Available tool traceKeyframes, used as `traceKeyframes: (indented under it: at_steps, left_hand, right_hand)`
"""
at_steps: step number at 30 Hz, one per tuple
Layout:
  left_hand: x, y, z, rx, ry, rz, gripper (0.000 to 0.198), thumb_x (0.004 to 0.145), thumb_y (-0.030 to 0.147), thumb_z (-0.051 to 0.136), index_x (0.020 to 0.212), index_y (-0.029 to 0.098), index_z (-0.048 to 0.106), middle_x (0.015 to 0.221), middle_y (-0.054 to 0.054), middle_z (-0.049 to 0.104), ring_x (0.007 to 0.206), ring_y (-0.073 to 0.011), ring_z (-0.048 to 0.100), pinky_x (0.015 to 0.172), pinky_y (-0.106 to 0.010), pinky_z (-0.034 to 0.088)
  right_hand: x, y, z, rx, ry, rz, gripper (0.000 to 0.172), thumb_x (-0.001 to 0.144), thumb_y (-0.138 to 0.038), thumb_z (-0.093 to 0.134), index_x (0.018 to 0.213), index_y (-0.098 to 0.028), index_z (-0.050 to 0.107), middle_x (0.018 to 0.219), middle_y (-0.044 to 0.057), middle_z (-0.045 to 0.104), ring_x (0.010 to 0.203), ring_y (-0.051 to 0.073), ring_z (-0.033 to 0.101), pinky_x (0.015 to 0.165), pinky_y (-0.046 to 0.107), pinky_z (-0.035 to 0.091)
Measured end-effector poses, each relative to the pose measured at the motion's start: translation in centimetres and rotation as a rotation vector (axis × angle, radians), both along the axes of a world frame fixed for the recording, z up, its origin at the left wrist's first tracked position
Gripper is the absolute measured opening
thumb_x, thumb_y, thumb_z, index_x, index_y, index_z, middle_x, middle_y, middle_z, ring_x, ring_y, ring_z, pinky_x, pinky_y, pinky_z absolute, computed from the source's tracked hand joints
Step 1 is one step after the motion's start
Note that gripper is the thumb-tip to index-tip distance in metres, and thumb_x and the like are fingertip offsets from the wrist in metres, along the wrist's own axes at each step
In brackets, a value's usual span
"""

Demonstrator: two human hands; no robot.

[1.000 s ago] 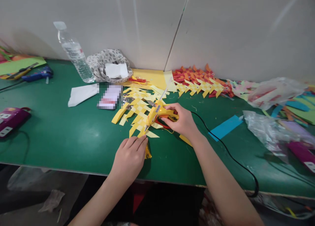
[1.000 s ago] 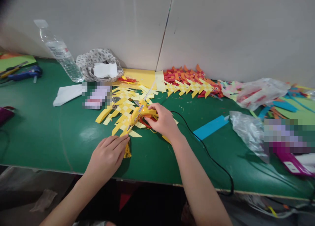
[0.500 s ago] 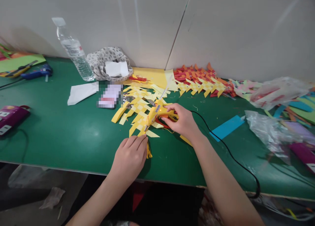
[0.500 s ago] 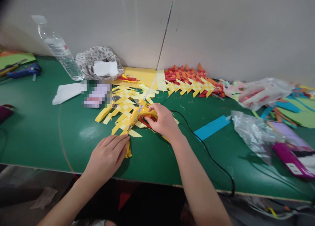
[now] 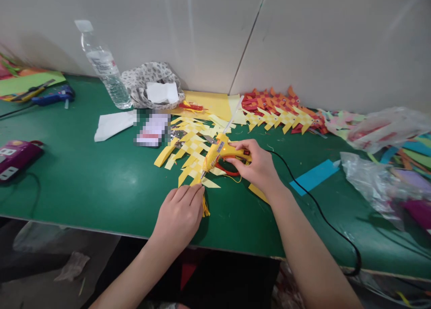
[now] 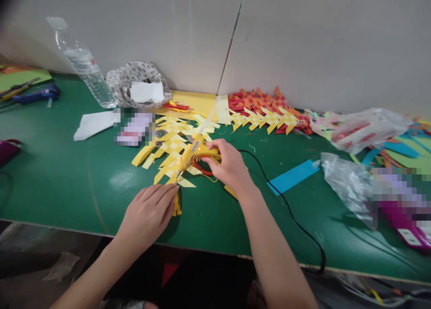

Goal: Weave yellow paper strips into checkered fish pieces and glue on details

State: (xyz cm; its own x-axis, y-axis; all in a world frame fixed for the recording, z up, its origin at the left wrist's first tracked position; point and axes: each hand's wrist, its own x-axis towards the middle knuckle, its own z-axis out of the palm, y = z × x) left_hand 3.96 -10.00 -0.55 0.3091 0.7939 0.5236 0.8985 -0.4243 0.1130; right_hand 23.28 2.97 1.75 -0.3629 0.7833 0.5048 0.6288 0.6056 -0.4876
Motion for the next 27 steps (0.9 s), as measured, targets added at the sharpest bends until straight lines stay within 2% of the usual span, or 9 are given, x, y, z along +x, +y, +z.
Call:
traceKeyframes:
  at_steps: [11,27]
  left_hand:
    - [0.0,0.03,0.02,0.002,-0.008,-0.018,0.024,0.087,0.015,0.049,0.105,0.009,0.063,0.104,-0.008,0.069,0.089,-0.0206,0.061,0.074,-0.036,0.05]
    - [0.08,0.03,0.02,0.002,-0.002,-0.002,0.024,0.087,0.016,0.05,0.106,0.008,0.063,0.104,-0.008,0.069,0.087,-0.0209,0.061,0.073,-0.035,0.051]
  right_hand:
    - [-0.02,0.0,0.26,0.005,0.005,0.029,0.026,0.074,-0.021,0.068,0.087,-0.025,0.046,0.1,0.002,0.066,0.098,0.022,0.063,0.08,0.037,0.051]
    - [0.01,0.03,0.28,0.068,-0.043,0.022,0.027,0.073,-0.023,0.07,0.09,-0.026,0.049,0.097,0.001,0.068,0.091,0.022,0.065,0.072,0.031,0.051]
